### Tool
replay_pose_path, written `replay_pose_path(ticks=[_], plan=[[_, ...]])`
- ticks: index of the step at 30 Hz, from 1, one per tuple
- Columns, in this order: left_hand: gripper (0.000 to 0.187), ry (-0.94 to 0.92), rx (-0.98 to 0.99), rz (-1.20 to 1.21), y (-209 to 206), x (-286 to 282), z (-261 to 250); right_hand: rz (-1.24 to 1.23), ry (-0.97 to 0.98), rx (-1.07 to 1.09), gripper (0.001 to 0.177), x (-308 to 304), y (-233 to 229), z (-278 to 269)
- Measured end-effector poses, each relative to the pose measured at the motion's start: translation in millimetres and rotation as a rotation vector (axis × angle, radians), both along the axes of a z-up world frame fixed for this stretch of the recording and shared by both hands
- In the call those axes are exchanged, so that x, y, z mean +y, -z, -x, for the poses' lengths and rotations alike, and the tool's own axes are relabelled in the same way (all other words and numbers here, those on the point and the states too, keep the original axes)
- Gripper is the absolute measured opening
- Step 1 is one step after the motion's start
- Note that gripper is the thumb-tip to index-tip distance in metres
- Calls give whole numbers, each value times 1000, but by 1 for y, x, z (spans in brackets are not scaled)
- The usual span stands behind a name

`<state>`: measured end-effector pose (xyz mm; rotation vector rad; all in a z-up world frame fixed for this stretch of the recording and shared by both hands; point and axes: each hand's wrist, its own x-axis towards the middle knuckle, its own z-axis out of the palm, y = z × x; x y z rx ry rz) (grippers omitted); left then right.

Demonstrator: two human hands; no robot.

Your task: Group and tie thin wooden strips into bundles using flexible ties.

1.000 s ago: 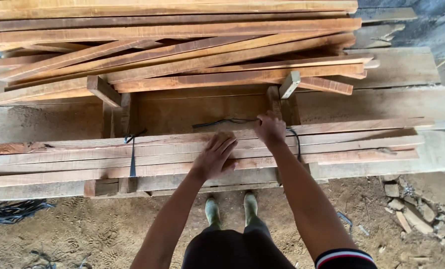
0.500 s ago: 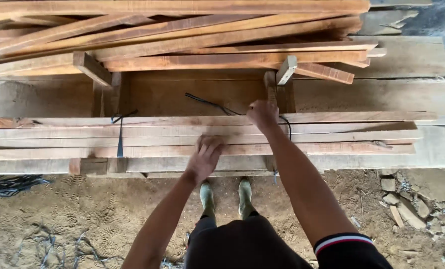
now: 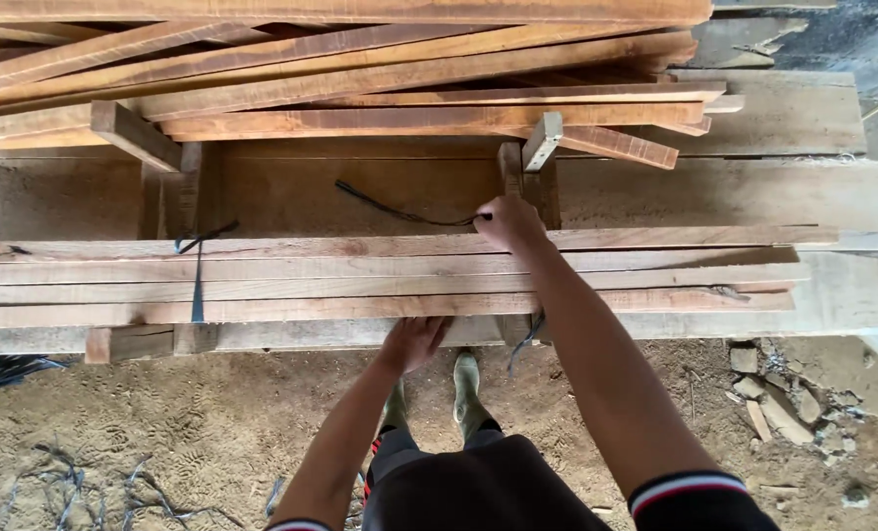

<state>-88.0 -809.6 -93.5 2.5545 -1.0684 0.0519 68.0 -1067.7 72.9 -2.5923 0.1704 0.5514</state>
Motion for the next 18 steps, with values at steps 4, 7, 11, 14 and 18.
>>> replay_pose_path(ticks=[4, 7, 11, 14, 18], plan=[[28, -81, 11, 32, -61, -30, -34, -33, 9, -51, 28, 5, -10, 0], [25, -84, 6, 32, -48, -54, -39, -57, -40, -82, 35, 3, -4, -2], [22, -81, 11, 25, -22, -68, -37, -12, -7, 30, 25, 0, 12, -9], [20, -73, 13, 25, -7, -81, -34, 1, -22, 54, 26, -4, 12, -13], [19, -74, 13, 12, 23, -83, -20, 37, -1, 91, 26, 5, -1, -9]])
